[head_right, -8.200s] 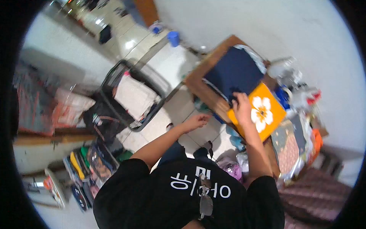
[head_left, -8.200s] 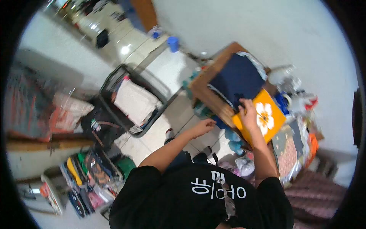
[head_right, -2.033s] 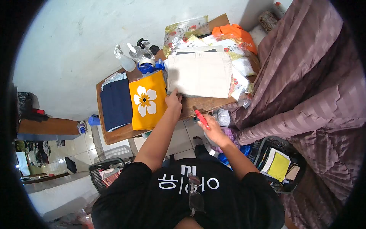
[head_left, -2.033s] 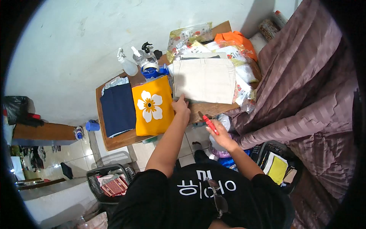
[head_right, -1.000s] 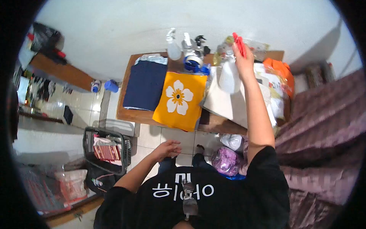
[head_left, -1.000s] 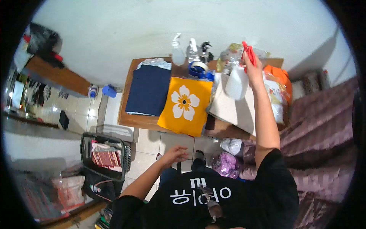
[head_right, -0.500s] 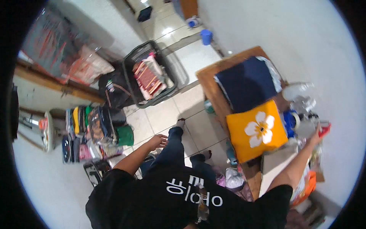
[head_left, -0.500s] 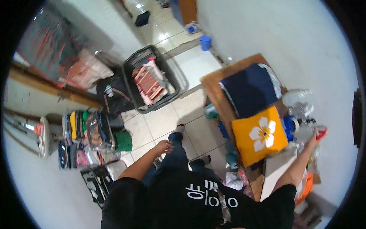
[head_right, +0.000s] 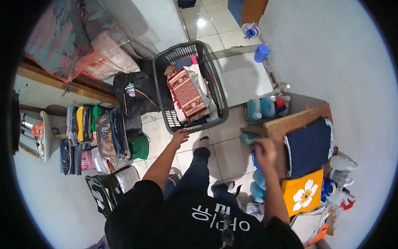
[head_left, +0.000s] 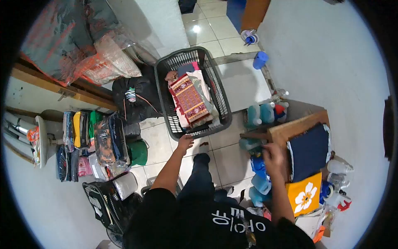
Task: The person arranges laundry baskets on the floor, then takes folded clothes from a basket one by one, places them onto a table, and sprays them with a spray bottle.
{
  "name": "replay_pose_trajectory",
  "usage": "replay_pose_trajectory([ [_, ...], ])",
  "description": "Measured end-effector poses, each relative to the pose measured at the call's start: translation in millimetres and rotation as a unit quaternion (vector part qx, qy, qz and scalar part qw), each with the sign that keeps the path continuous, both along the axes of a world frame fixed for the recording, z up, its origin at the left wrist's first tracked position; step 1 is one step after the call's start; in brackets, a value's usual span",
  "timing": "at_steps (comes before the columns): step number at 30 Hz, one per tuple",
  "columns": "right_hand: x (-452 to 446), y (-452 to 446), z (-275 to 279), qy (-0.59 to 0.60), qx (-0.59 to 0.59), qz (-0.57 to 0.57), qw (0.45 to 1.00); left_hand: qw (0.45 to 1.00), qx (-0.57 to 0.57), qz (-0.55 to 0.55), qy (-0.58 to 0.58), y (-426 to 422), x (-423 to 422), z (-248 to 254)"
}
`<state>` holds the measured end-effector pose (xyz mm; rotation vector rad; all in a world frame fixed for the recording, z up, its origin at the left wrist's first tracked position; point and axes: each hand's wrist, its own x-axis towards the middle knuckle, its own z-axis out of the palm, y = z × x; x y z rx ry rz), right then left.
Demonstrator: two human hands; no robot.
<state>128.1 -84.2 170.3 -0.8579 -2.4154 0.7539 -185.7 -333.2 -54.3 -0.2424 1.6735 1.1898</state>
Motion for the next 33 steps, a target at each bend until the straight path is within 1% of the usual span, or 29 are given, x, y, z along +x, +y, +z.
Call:
replay_pose_trajectory([
  [1,-41.7,0.1,-45.6,0.006,-0.08,0.032,0.996,1.0,0.001,0.013,0.009,7.7,-19.8,-4.7],
  [2,-86.5,-4.4,-72.5,0.036,-0.174,0.046,0.983,0.999,0.016,0.02,0.02,14.0,-38.3,-13.6],
  [4,-163.2,-6.7,-148.8,-0.006,-0.324,0.055,0.945,0.998,0.017,0.056,0.003,25.8,-71.5,-34.3],
  [5,-195.6,-9.9,-182.7,-0.019,-0.334,0.055,0.941,0.997,0.021,0.077,0.001,32.4,-82.9,-41.0],
  [6,-225.9,-12.6,-210.2,-0.031,-0.343,0.053,0.937,0.998,0.009,0.055,0.002,39.8,-95.3,-48.2],
  [9,-295.3,-20.6,-255.6,-0.071,-0.347,-0.005,0.935,1.0,-0.023,-0.001,-0.002,56.7,-119.7,-34.6],
  [11,-316.9,-26.4,-294.1,-0.113,-0.375,-0.045,0.919,1.0,0.008,0.012,-0.022,56.7,-125.2,-41.2],
  [12,-324.0,-28.8,-310.4,-0.133,-0.388,-0.065,0.91,1.0,0.001,0.017,-0.025,55.9,-126.4,-39.4],
  [15,-333.1,-30.3,-309.7,-0.201,-0.268,-0.108,0.936,0.999,0.01,0.033,-0.038,43.3,-127.5,-49.4],
  [16,-336.5,-31.0,-309.2,-0.185,-0.275,-0.117,0.936,0.999,0.011,0.036,-0.037,40.0,-127.3,-46.6],
  [19,-339.4,-30.7,-303.3,-0.25,-0.165,-0.114,0.947,0.999,0.004,0.035,-0.027,39.1,-131.1,-41.2],
  [20,-341.4,-32.7,-301.8,-0.229,-0.131,-0.11,0.958,1.0,0.003,0.025,-0.019,39.6,-132.5,-41.7],
  [23,-349.2,-34.2,-280.6,-0.3,-0.108,-0.085,0.944,0.999,0.02,0.023,-0.02,47.4,-136.8,-37.5],
  [26,-351.5,-43.3,-289.5,-0.302,-0.121,-0.104,0.94,0.999,0.032,0.027,-0.019,56.9,-134.3,-35.9],
  [29,-358.4,-52.9,-286.6,-0.208,-0.304,-0.166,0.915,1.0,0.021,0.018,-0.004,59.9,-129.0,-40.4],
  [32,-367.9,-58.4,-261.5,-0.164,-0.264,-0.108,0.944,0.998,0.031,0.054,-0.016,47.9,-126.2,-37.4],
  [33,-373.9,-60.3,-247.8,-0.125,-0.268,-0.085,0.952,0.997,0.031,0.071,-0.02,45.4,-127.6,-35.1],
])
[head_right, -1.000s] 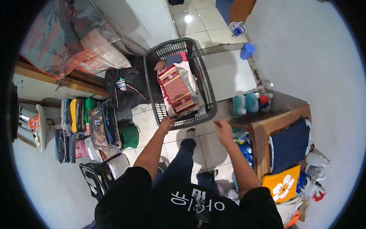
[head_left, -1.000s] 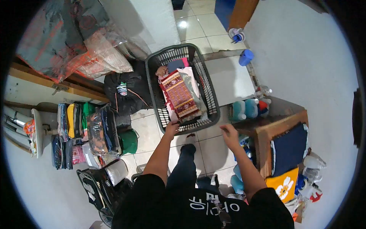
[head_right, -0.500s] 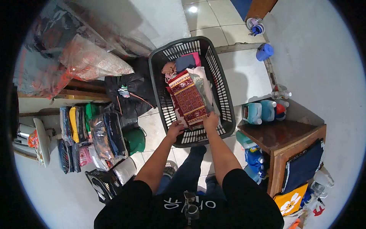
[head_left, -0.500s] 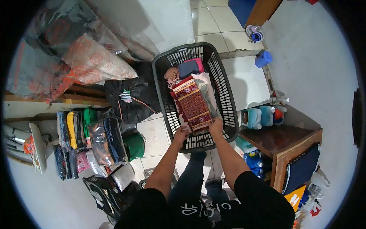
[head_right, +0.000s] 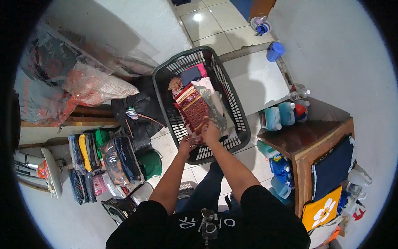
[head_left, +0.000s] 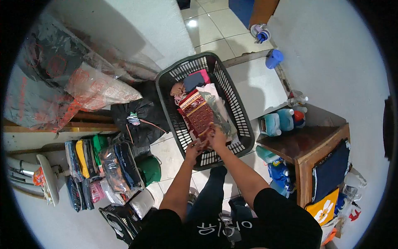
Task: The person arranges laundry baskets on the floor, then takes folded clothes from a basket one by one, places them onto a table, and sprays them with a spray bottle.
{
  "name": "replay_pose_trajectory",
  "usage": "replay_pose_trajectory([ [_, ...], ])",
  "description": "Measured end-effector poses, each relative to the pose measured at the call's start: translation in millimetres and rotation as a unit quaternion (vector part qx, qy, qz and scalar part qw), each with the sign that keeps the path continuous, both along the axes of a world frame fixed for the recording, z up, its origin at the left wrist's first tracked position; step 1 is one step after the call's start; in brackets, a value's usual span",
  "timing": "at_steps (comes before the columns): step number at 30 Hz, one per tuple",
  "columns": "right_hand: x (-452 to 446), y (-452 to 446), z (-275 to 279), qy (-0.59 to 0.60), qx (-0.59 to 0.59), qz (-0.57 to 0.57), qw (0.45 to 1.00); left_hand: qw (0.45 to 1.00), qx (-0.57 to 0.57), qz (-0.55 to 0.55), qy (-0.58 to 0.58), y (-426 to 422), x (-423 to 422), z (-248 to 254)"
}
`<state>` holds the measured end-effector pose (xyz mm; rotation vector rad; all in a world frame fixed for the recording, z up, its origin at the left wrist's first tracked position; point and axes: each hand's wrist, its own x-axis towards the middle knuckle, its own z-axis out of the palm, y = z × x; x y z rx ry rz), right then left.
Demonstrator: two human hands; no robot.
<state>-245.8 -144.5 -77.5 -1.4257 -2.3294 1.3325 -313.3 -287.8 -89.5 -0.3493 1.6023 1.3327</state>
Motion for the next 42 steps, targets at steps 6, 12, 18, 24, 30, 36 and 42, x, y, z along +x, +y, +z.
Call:
replay_pose_trajectory([
  [6,19.5,-2.8,161.1,0.313,-0.116,0.044,0.942,0.92,0.331,0.123,-0.17,-36.2,-22.9,-5.5],
  [12,183.2,17.9,275.5,0.375,-0.494,0.023,0.784,0.902,0.432,0.003,-0.024,-16.4,26.9,88.7],
  [18,440.3,6.2,327.4,0.514,-0.548,-0.227,0.62,0.901,0.347,-0.179,-0.191,22.8,193.3,181.9],
  [24,668.1,-73.9,346.1,0.581,-0.291,-0.437,0.621,0.814,0.309,-0.453,-0.195,70.6,383.2,268.1],
  [30,869.8,-165.9,364.6,0.333,0.101,-0.599,0.721,0.652,0.307,-0.679,-0.139,110.4,591.9,334.7],
  [36,1007.5,-188.4,378.7,0.315,0.182,-0.677,0.64,0.58,0.373,-0.716,-0.104,156.4,776.1,355.3],
  [42,1081.9,-187.3,262.1,0.251,0.011,-0.774,0.581,0.522,0.334,-0.774,0.127,205.3,862.7,203.8],
])
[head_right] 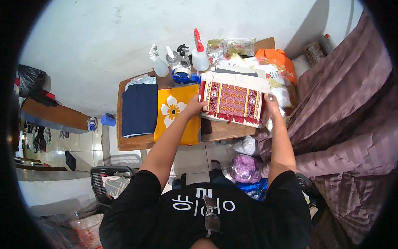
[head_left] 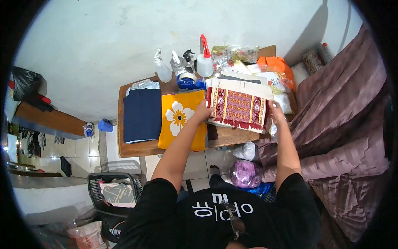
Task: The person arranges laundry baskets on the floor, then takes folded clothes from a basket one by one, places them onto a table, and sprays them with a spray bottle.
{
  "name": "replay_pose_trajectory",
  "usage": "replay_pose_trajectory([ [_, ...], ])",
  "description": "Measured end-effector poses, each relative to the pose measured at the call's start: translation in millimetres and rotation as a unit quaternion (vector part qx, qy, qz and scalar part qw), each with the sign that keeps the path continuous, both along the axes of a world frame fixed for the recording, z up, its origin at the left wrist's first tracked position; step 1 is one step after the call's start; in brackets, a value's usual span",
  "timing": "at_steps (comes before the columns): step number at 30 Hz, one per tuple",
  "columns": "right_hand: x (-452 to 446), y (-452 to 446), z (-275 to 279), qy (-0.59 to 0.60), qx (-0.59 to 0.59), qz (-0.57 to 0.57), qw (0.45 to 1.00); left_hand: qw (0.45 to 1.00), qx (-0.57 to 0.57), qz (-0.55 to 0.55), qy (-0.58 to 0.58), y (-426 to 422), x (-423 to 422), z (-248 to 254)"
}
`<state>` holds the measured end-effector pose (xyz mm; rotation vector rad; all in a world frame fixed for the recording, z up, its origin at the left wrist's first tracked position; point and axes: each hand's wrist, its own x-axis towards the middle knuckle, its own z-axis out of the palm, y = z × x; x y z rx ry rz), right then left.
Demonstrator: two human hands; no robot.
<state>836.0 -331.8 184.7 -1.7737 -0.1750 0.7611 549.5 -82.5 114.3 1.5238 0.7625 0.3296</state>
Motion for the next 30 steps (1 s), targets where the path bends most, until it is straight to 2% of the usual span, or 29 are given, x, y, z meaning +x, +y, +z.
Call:
replay_pose_trajectory([
  [1,1.5,-0.8,-27.4,-0.006,0.05,0.002,0.999,0.994,0.085,0.021,0.069,-4.1,1.4,2.5],
  [2,3.7,0.3,-43.2,-0.055,0.034,-0.008,0.998,0.99,0.11,0.041,0.077,-10.2,2.2,18.1],
  [4,-10.6,2.3,-35.2,-0.071,0.073,0.017,0.995,0.979,0.16,0.081,0.099,-24.1,-0.4,51.2],
  [5,-13.6,2.9,-33.2,-0.083,0.066,0.025,0.994,0.973,0.176,0.073,0.134,-20.1,1.3,46.7],
  [8,-16.6,3.1,-18.1,-0.199,0.016,-0.001,0.98,0.977,0.19,0.081,0.058,-24.5,1.2,48.5],
  [9,-17.8,3.4,-12.5,-0.248,-0.018,-0.014,0.969,0.973,0.207,0.074,0.065,-26.8,3.2,52.3],
  [13,-14.9,1.2,-33.4,-0.269,-0.105,-0.007,0.957,0.974,0.175,0.082,0.114,-31.1,8.3,54.4],
  [15,-15.0,3.6,-43.0,-0.311,-0.176,-0.001,0.934,0.964,0.222,0.095,0.108,-38.1,3.0,68.9],
  [16,-12.9,5.5,-49.9,-0.377,-0.191,-0.014,0.906,0.958,0.245,0.106,0.107,-39.2,-0.9,75.9],
  [18,-46.6,21.6,-14.2,-0.492,-0.231,-0.062,0.837,0.921,0.359,0.086,0.124,-39.0,-8.6,73.4],
  [19,-57.3,26.1,-5.9,-0.524,-0.212,-0.051,0.823,0.9,0.412,0.124,0.074,-49.3,-22.4,78.5],
  [20,-70.2,32.2,-0.6,-0.555,-0.191,-0.036,0.809,0.909,0.394,0.099,0.088,-51.0,-38.6,86.1],
  [22,-129.6,55.7,24.6,-0.566,-0.065,0.012,0.822,0.924,0.357,0.11,0.086,-54.8,-78.2,98.3],
  [23,-150.2,66.5,16.9,-0.64,-0.034,0.066,0.765,0.91,0.388,0.134,0.054,-56.6,-104.4,93.5],
  [24,-194.6,83.5,28.2,-0.67,-0.012,0.092,0.736,0.931,0.334,0.143,0.028,-57.5,-133.1,96.7],
  [26,-282.9,111.3,30.6,-0.587,0.09,0.228,0.772,0.901,0.386,0.195,0.028,-58.3,-198.3,91.2],
  [27,-327.0,123.3,28.3,-0.581,0.139,0.311,0.739,0.913,0.337,0.227,0.035,-58.9,-232.7,89.1],
  [30,-472.8,153.9,17.2,-0.492,0.256,0.536,0.636,0.867,0.323,0.376,0.052,-67.3,-356.8,68.9],
])
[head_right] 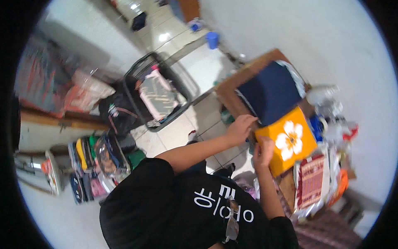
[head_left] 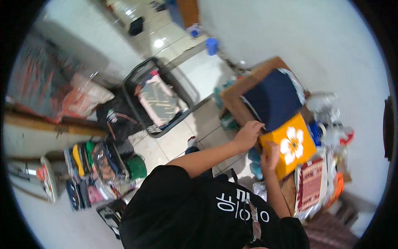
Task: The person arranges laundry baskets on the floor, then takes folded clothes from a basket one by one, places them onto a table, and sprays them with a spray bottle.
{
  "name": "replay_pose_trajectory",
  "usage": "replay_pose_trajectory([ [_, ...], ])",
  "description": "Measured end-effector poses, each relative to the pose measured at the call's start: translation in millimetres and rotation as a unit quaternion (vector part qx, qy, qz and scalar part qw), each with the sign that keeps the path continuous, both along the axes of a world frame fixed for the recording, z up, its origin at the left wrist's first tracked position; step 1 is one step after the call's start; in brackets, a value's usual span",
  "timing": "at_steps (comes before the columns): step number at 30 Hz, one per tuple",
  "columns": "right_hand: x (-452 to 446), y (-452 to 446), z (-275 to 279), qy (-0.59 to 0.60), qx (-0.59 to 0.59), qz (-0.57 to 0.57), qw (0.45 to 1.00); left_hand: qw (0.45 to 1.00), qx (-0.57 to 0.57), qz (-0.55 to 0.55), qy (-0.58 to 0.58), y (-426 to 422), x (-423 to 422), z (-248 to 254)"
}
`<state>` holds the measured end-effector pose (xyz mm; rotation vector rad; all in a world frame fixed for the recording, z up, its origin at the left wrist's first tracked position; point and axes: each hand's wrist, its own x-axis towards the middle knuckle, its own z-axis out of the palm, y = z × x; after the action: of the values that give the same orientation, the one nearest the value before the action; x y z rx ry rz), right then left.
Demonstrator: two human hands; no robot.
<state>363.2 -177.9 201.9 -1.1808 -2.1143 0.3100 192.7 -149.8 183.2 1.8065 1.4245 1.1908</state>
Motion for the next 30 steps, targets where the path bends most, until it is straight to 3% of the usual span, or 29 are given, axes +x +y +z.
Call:
replay_pose_trajectory([
  [4,-166.2,26.6,-43.4,-0.007,-0.112,0.223,0.968,0.975,-0.066,0.211,0.034,-35.2,-179.7,-69.6],
  [7,-267.9,50.3,-100.7,-0.058,-0.207,0.299,0.93,0.926,-0.095,0.36,0.063,-78.4,-299.8,-145.4],
  [8,-301.4,56.0,-125.9,-0.028,-0.271,0.286,0.919,0.898,-0.177,0.401,-0.037,-91.1,-329.2,-159.7],
  [10,-363.4,64.1,-184.2,0.034,-0.393,0.251,0.884,0.859,-0.249,0.44,-0.081,-122.3,-385.7,-229.8],
  [12,-419.5,66.0,-250.8,0.046,-0.467,0.193,0.861,0.787,-0.355,0.459,-0.209,-129.3,-427.7,-238.6],
  [13,-443.2,66.6,-273.1,0.051,-0.502,0.163,0.848,0.776,-0.375,0.455,-0.223,-141.7,-449.5,-300.2],
  [14,-463.4,65.8,-286.4,0.047,-0.549,0.128,0.825,0.74,-0.412,0.463,-0.262,-133.6,-462.1,-290.9],
  [16,-492.2,59.4,-310.9,0.042,-0.633,0.049,0.771,0.695,-0.378,0.47,-0.391,-122.0,-486.1,-309.1],
  [18,-504.6,43.6,-335.0,0.093,-0.684,0.028,0.723,0.659,-0.414,0.489,-0.394,-103.2,-501.7,-307.3],
  [22,-515.4,25.1,-325.6,0.131,-0.762,-0.005,0.635,0.674,-0.381,0.531,-0.345,-99.1,-507.1,-380.2],
  [23,-514.9,22.4,-325.1,0.144,-0.777,-0.017,0.613,0.681,-0.376,0.543,-0.317,-98.3,-506.6,-388.9],
  [26,-516.9,21.3,-323.4,0.18,-0.835,-0.02,0.52,0.643,-0.481,0.399,-0.443,-95.2,-514.7,-377.7],
  [27,-519.0,22.1,-315.0,0.124,-0.837,-0.064,0.529,0.6,-0.388,0.364,-0.597,-95.2,-511.6,-360.6],
  [30,-529.7,33.0,-294.1,0.262,-0.887,-0.153,0.347,0.544,-0.284,0.357,-0.704,-73.9,-500.1,-263.7],
])
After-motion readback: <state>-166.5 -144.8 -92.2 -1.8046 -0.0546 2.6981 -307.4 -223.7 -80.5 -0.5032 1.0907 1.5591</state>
